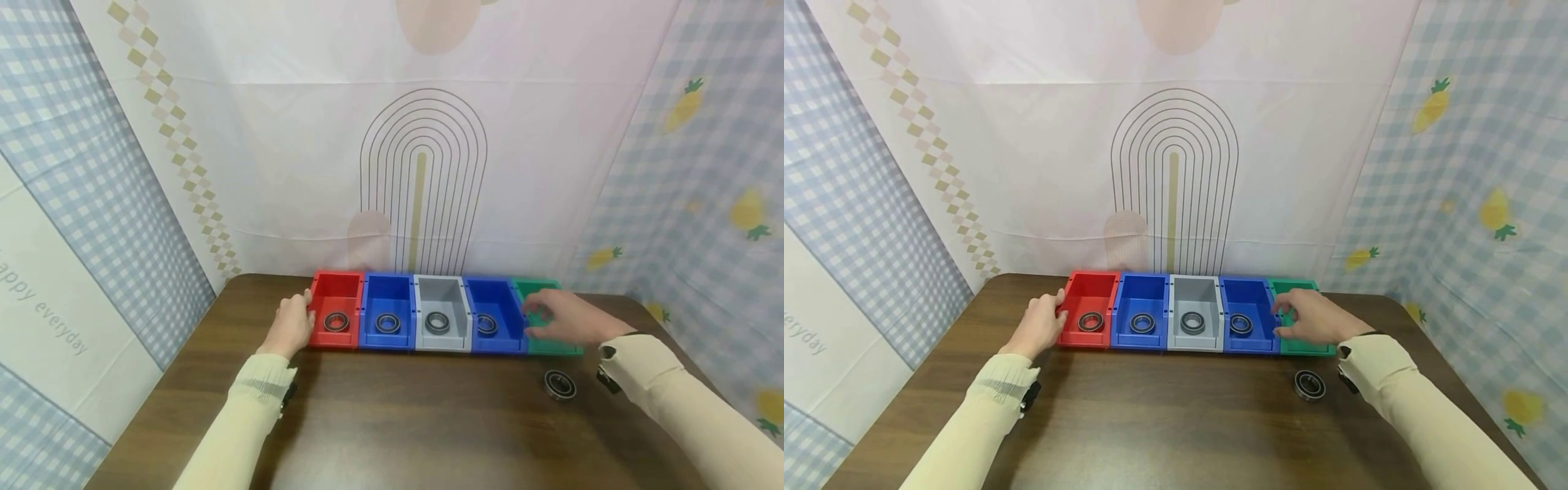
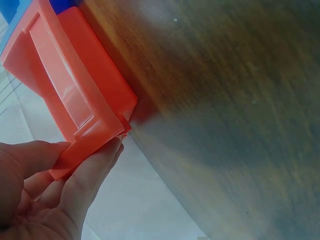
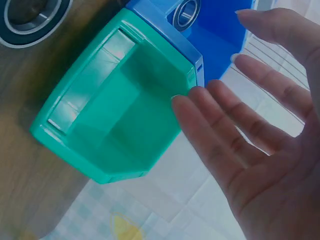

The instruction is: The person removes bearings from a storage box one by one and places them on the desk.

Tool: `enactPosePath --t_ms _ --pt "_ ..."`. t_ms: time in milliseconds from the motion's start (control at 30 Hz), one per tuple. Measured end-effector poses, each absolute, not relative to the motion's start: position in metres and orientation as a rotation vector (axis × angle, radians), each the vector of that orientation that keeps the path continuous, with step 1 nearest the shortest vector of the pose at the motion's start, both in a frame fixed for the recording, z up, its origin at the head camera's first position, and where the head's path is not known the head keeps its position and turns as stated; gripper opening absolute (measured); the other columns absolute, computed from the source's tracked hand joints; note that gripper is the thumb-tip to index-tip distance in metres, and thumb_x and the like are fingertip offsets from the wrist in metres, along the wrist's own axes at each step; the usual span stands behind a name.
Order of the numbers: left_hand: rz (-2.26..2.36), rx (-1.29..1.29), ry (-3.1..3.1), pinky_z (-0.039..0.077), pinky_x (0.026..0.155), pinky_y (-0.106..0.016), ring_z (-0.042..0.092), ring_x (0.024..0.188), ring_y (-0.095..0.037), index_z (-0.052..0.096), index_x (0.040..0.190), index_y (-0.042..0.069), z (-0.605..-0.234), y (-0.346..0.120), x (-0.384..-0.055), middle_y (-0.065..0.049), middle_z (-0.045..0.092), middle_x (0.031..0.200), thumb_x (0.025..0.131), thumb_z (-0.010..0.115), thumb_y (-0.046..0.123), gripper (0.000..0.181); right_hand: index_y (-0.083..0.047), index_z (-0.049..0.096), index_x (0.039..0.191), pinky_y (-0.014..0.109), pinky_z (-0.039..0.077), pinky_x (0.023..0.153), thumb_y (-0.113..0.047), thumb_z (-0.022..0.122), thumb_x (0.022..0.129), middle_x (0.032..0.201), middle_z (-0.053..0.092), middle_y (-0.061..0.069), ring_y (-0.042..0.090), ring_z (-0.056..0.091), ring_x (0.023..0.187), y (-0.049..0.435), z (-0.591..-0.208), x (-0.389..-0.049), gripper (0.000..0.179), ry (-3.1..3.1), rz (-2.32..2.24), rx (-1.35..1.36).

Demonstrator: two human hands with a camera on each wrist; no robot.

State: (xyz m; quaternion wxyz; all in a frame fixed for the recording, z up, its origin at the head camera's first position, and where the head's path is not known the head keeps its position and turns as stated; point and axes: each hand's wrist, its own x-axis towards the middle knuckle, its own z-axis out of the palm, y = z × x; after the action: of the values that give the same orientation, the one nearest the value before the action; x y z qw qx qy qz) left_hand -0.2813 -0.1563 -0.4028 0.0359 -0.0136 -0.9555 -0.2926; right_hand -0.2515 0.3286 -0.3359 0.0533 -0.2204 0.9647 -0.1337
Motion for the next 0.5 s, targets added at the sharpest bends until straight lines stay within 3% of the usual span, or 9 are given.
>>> enactPosePath --t_ms 167,500 --pt "-0.894 -0.044 -2.939 0.056 0.084 -0.045 0.064 0.095 -0.033 0.050 0.147 -0.003 -0.402 -0.156 -0.281 -0.029 0.062 0.131 0.099 0.060 0.005 0.050 -0.005 0.070 0.120 0.050 0.057 0.087 -0.028 0.079 0.088 0.119 0.071 0.014 0.030 0.067 0.104 0.318 -0.336 -0.265 0.040 2.954 -0.377 -0.655" --pt "-0.927 -0.052 -2.929 0.056 0.096 -0.050 0.064 0.108 -0.038 0.043 0.152 -0.003 -0.404 -0.157 -0.281 -0.029 0.054 0.145 0.099 0.061 0.004 0.056 0.000 0.067 0.121 0.051 0.057 0.086 -0.026 0.081 0.084 0.118 0.068 0.024 0.034 0.067 0.101 0.296 -0.342 -0.288 0.048 2.967 -0.338 -0.594"
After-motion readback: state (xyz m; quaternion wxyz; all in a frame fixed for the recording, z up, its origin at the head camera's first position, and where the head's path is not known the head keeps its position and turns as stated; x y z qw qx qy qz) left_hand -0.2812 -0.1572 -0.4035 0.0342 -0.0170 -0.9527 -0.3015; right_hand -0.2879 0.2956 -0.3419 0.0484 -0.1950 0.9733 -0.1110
